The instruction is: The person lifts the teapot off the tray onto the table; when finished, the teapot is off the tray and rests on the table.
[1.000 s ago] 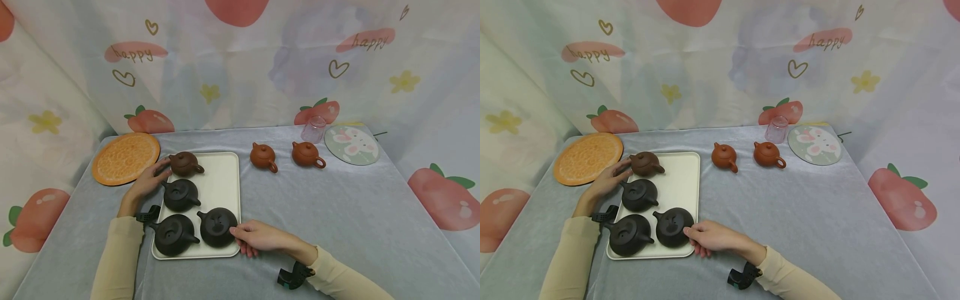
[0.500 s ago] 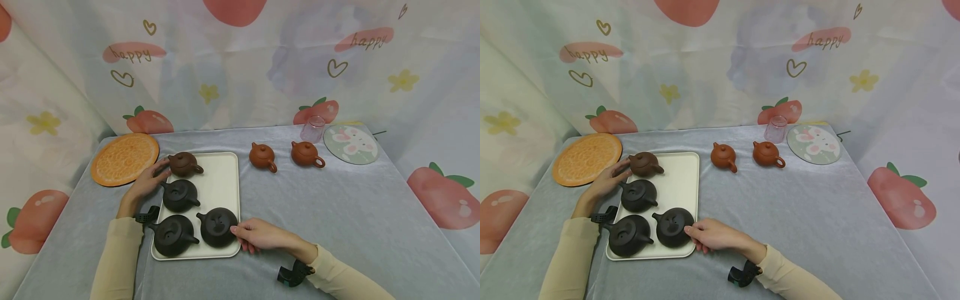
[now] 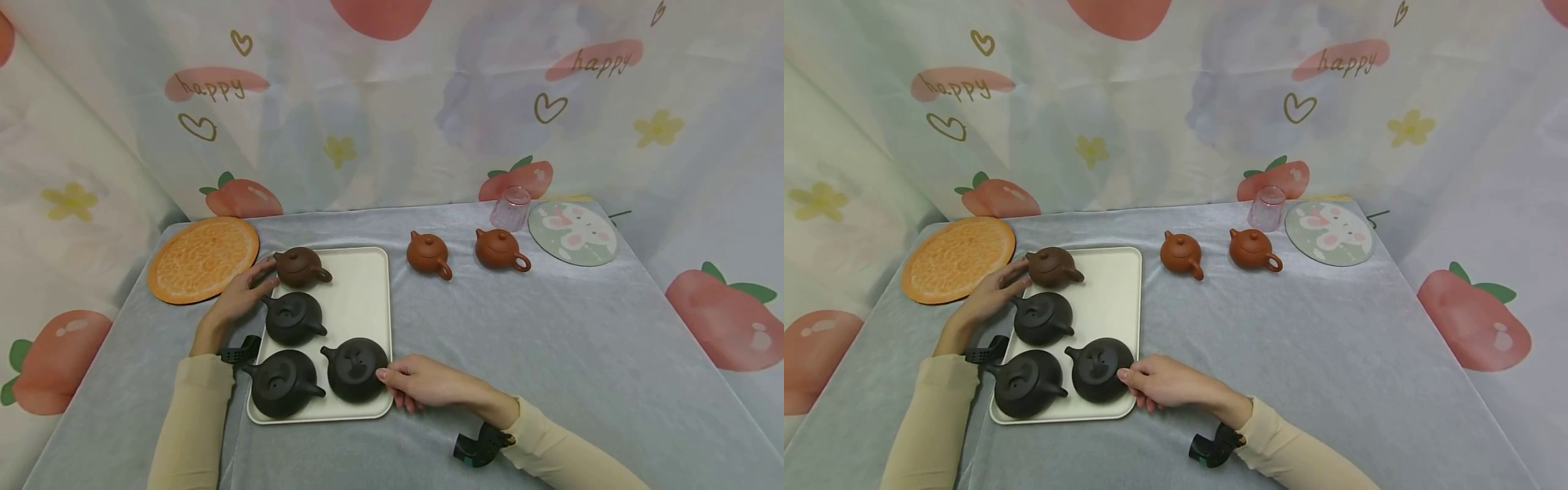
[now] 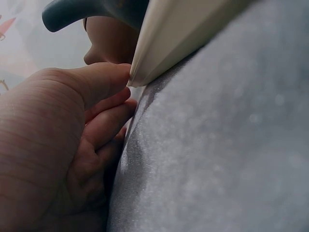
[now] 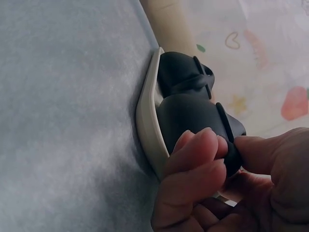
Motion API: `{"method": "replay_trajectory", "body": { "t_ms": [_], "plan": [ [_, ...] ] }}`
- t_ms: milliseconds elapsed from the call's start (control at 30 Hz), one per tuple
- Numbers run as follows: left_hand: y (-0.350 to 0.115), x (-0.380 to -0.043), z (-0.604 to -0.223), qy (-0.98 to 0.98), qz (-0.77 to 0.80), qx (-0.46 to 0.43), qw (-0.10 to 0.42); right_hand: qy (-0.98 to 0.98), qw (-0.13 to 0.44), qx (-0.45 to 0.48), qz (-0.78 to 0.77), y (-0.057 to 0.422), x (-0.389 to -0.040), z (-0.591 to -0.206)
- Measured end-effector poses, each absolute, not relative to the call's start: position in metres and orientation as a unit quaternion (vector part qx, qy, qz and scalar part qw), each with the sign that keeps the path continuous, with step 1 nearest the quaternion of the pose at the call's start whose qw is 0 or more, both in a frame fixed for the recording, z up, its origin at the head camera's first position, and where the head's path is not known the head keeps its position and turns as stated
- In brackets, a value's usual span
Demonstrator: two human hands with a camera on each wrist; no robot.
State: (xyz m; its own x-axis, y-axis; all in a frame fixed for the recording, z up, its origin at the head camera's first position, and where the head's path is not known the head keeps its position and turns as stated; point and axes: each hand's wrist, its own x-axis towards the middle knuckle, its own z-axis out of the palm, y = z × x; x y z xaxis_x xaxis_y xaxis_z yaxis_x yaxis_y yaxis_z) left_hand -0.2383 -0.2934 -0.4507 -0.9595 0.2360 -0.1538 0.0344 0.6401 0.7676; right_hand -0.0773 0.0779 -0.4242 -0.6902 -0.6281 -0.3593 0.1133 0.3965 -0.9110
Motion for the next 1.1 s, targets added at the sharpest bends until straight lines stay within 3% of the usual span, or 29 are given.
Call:
{"method": "replay_trajectory", "body": {
  "t_ms": [1100],
  "plan": [
    [-0.293, -0.238, -0.451, 0.901, 0.41, 0.074, 0.118, 0.777, 0.291, -0.146, -0.538, 0.097, -0.088, -0.406]
  ]
}}
